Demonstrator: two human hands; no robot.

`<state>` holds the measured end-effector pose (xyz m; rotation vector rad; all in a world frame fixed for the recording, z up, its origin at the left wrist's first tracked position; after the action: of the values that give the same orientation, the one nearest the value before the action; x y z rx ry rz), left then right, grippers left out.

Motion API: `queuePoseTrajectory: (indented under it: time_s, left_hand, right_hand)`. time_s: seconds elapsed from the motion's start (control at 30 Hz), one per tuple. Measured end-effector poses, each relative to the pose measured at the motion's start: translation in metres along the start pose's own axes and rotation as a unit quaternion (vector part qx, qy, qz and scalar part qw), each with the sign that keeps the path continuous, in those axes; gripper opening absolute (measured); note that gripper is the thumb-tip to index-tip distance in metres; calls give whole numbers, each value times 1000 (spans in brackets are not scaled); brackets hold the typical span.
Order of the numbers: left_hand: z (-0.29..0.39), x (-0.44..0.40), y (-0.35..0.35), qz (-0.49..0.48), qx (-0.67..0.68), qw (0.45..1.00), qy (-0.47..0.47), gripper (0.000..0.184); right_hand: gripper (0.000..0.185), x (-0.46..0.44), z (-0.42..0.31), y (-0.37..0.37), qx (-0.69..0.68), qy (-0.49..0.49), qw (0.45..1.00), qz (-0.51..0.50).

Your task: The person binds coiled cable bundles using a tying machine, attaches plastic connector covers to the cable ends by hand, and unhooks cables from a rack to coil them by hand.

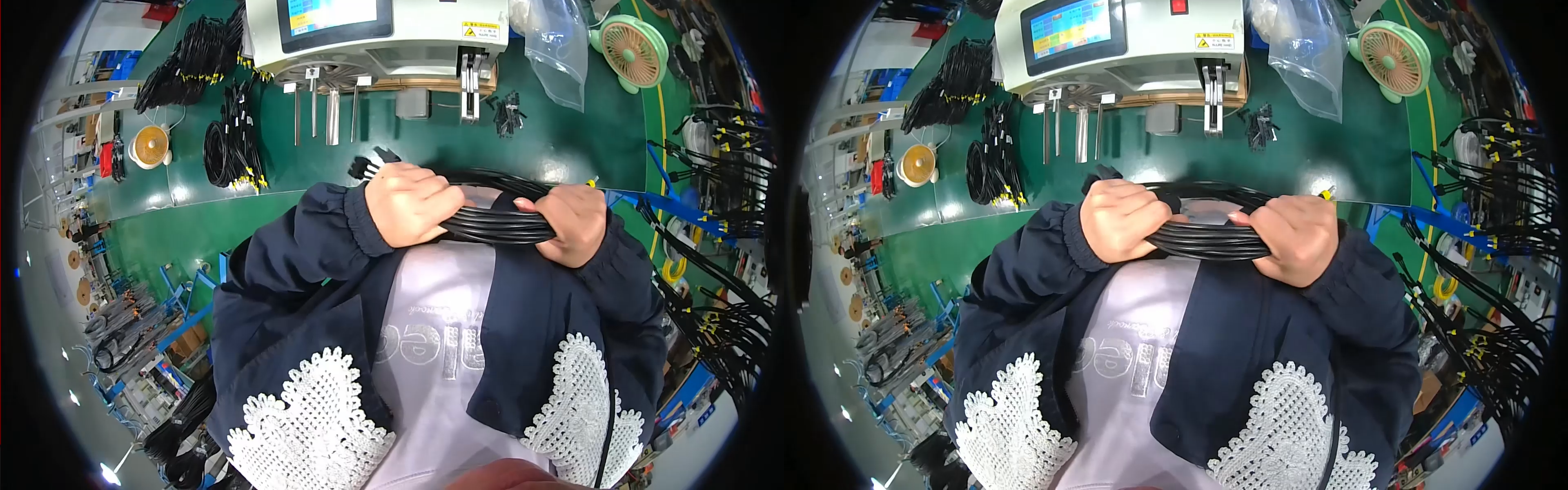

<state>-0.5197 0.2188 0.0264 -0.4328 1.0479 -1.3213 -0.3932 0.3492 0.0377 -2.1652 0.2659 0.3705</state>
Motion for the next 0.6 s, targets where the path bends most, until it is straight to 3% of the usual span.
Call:
queuePoseTrajectory:
  time_s: [0.07, 0.2, 0.33, 0.4, 0.5, 0.6]
  left_hand:
    - [-5, 2, -3, 3, 11, 1000, -9, 24]
    - [-8, -2, -3, 22, 48, 998, -44, 20]
    - [-17, -13, -3, 24, 29, 995, -93, 15]
    - [-19, -15, 1, -26, 66, 989, -126, 15]
    - [-23, -10, 10, -86, 167, 960, -209, 22]
    - [-22, -7, 17, -50, 235, 947, -216, 26]
  right_hand:
    - [30, 0, 2, -6, -9, -4, 1000, 2]
    - [19, -2, 10, 2, -50, 48, 998, 8]
    - [15, -1, 28, 9, -100, 165, 980, -39]
    - [15, -2, 30, 7, -96, 172, 980, -33]
    - [17, -3, 29, 5, -35, 84, 995, -31]
    - [20, -10, 14, -1, 57, -9, 998, -9]
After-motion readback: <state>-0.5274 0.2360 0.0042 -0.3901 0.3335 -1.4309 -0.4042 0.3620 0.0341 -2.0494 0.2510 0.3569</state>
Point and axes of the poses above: each hand's wrist, its own x-axis away from the middle knuckle, its own y-axis out of the palm, z = x × y, the point moved 6 cm from there along -x, towards the middle knuckle, and after that the axes turned 2 degrees about y, right-handed, at the moved point
